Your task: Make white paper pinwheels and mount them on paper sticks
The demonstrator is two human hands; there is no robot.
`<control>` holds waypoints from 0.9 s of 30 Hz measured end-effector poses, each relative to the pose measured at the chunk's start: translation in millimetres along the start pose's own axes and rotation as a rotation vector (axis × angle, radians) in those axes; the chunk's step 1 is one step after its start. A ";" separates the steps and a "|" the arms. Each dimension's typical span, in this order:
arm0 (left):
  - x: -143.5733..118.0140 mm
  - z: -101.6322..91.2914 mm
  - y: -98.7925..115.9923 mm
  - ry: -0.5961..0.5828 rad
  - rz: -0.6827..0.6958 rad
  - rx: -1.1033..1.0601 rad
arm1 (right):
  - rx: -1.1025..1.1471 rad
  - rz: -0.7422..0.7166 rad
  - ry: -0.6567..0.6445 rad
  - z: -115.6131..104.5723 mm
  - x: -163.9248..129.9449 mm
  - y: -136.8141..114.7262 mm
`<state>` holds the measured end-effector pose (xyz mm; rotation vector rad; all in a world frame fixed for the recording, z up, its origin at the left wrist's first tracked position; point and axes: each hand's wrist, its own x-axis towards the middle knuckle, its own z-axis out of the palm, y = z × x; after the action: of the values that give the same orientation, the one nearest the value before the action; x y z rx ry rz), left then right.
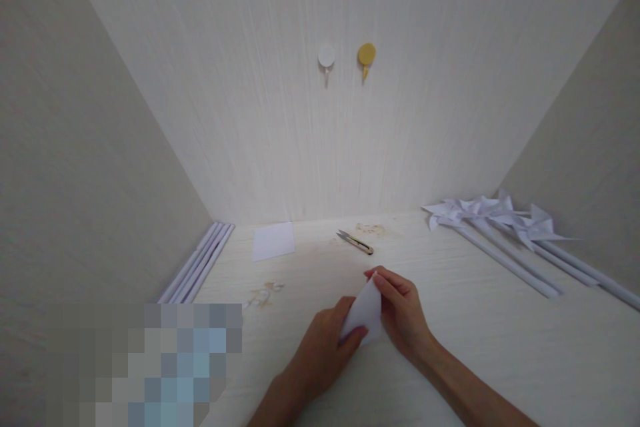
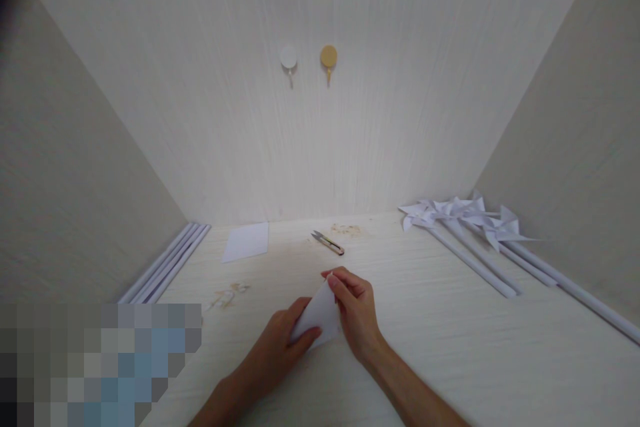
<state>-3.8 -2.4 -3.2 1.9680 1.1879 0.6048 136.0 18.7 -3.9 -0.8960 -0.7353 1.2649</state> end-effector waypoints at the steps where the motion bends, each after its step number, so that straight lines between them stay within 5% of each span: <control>1: -0.1 -0.1 0.1 0.000 0.000 -0.005 | -0.001 -0.007 -0.002 -0.2 0.2 0.1; 27: 0.9 -1.5 -1.0 -0.010 0.001 0.017 | -0.017 -0.053 -0.001 -0.5 2.3 0.8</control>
<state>-5.0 -0.8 -3.1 1.9842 1.1895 0.5862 136.5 20.9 -4.8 -0.8842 -0.7669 1.2139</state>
